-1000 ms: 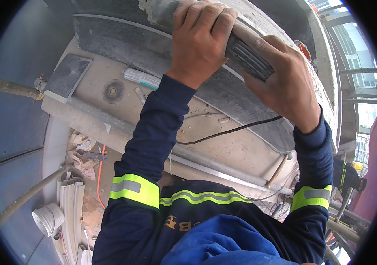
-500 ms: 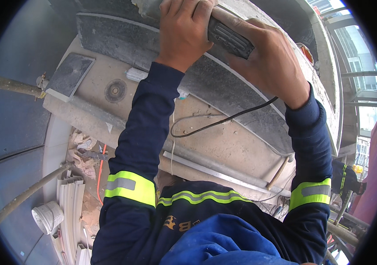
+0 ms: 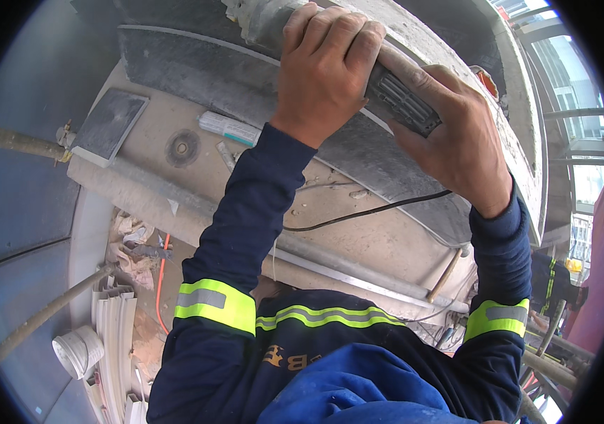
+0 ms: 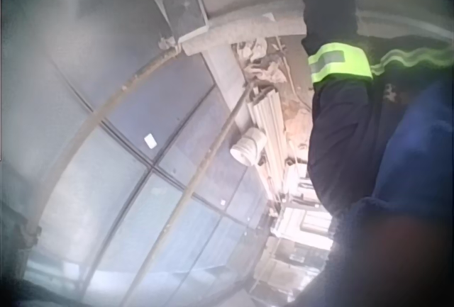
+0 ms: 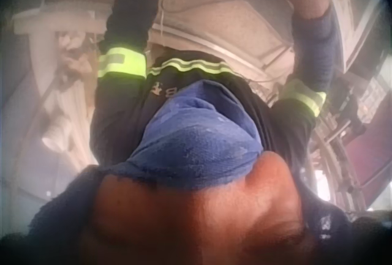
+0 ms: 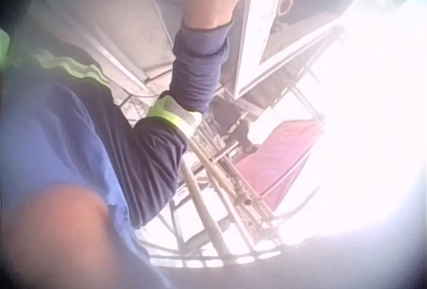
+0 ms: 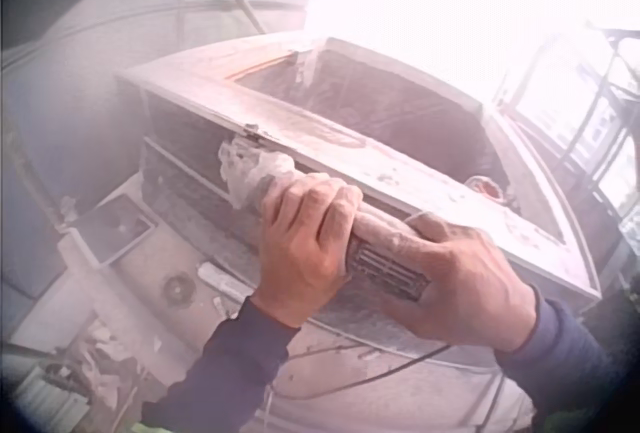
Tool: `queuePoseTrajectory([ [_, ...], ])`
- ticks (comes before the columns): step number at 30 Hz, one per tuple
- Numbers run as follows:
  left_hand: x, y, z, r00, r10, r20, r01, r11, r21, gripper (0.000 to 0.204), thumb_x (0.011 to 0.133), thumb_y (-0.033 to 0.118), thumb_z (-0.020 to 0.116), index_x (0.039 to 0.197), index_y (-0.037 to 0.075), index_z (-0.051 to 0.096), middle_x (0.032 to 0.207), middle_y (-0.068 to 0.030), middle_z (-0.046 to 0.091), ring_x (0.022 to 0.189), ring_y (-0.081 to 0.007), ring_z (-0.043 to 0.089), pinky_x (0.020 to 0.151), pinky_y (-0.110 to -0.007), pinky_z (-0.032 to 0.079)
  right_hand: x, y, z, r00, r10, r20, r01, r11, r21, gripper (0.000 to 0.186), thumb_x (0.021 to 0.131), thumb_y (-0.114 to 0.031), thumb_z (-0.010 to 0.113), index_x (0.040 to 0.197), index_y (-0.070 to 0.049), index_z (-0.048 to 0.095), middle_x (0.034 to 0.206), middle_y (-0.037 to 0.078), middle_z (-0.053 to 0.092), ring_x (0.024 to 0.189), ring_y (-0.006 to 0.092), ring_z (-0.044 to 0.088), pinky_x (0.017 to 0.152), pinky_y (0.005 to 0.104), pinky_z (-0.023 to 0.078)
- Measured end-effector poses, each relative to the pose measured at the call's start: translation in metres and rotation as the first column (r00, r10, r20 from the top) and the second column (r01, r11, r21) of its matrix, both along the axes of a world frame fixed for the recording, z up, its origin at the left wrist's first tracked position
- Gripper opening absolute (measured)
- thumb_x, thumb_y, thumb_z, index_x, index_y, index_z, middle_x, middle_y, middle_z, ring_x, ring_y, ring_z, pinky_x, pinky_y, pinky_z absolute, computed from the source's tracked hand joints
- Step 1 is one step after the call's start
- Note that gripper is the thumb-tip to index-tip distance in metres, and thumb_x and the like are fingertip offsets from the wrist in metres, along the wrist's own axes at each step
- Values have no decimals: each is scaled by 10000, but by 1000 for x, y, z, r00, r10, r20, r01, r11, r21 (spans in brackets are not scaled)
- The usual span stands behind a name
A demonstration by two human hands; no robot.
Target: The person uses a handheld angle grinder to grind a concrete ledge on a building exterior. The person holds the tool with both hands and moves it along the edge, generating dust as the surface is abraded.
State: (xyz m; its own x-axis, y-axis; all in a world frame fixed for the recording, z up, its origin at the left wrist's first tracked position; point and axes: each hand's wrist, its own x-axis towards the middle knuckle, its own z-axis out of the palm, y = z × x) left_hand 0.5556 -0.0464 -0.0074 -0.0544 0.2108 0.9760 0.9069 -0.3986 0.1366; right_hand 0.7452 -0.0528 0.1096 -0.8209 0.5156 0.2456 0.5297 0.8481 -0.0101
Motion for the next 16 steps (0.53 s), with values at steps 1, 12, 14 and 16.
queuePoseTrajectory([
  [1, 1, 2, -1, 1000, 8, -12, -8, 1000, 17, 348, 842, 140, 703, 1168, 25, 658, 1110, -154, 650, 1121, -351, 648, 1044, -533, 466, 1, 0, 1, 1000, 1, 5, -1, 1000, -7, 570, 775, -90, 843, 1330, -36, 728, 1061, 173, 741, 862, 328, 751, 796, 425, 596],
  [12, -19, 7, -3, 1000, -3, 9, 4, 999, -36, 367, 847, 152, 700, 1179, 4, 649, 1122, -182, 653, 1105, -389, 644, 1042, -550, 466, -17, 19, -13, 997, 55, -58, -55, 998, 7, 550, 784, -120, 849, 1317, -43, 736, 1032, 165, 741, 835, 321, 755, 764, 419, 600],
  [14, -23, 11, -5, 1000, 2, 7, -1, 999, -33, 386, 841, 158, 708, 1188, 2, 647, 1127, -187, 653, 1108, -396, 643, 1045, -556, 464, -23, 21, -13, 998, 39, -48, -39, 999, 0, 550, 790, -131, 852, 1322, -56, 738, 1039, 165, 744, 841, 321, 758, 770, 414, 605],
  [16, -28, 14, -6, 1000, 26, -2, -27, 999, -29, 418, 829, 165, 723, 1205, -1, 646, 1135, -194, 652, 1113, -400, 642, 1052, -562, 462, -30, 21, -8, 1000, 20, -11, -20, 999, -25, 552, 797, -141, 856, 1332, -73, 739, 1051, 168, 748, 849, 323, 761, 782, 407, 612],
])
